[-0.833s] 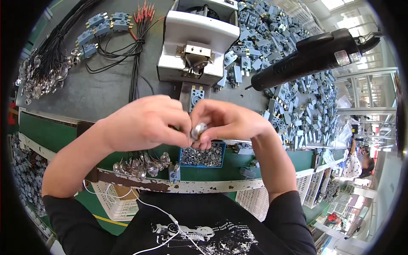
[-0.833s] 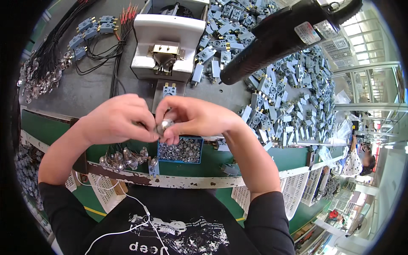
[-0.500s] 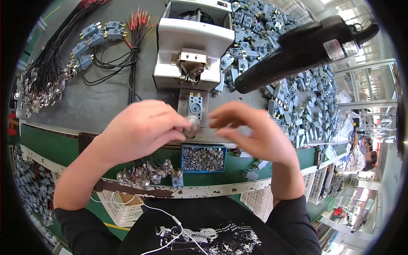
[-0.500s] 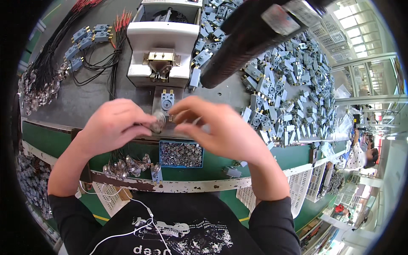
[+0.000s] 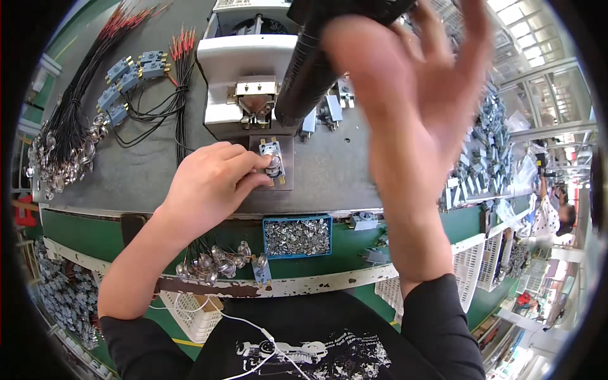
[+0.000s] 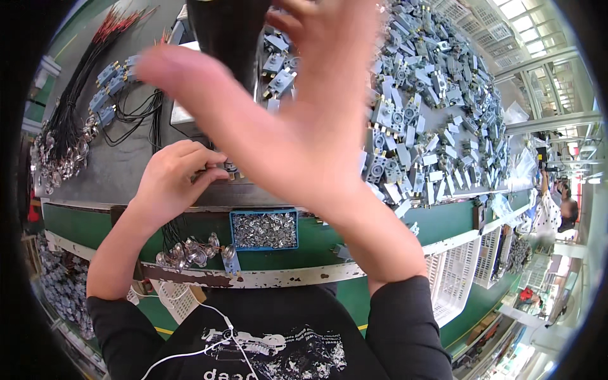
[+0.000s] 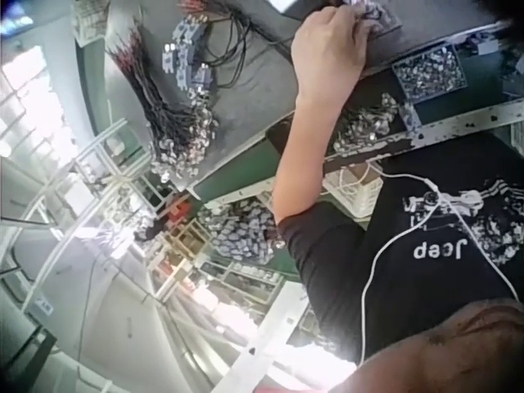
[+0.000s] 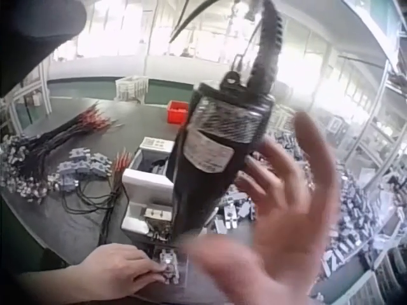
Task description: Assembling small electronic parts on a production line using an electric screwdriver.
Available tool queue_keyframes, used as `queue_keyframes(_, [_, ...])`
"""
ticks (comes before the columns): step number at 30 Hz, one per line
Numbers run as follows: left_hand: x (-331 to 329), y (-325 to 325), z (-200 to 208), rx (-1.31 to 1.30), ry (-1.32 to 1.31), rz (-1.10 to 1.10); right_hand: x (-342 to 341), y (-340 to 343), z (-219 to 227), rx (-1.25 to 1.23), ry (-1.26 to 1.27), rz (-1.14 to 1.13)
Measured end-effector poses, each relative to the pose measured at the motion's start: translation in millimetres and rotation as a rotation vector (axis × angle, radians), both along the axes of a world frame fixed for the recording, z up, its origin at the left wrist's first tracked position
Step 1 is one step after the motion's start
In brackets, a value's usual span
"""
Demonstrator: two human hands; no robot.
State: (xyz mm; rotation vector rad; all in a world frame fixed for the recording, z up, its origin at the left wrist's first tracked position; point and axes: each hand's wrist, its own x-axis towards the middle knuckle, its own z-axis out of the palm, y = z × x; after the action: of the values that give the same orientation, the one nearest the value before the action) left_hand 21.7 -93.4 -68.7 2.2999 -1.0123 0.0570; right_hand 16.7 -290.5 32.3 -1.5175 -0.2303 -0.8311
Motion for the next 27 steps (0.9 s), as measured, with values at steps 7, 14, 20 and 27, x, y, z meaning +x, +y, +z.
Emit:
queue_keyframes(7, [16,-3,7,-0.008,-0.038,-0.124,3,-16,-4,-0.144,-0.042,0.132])
queue_keyframes(14, [10,7,19,-0.218,-0.008,0.013,-20,-37,-20,-0.396,-0.03,0.136])
queue_keyframes(20, [8,15,34,-0.248,0.181,0.106,-17,-43,-33,-0.601,-0.036,0.182])
queue_keyframes(27, [2,34,29,0.161,0.078,-0.279,-31,-21,-99,-0.919,0.005,0.187])
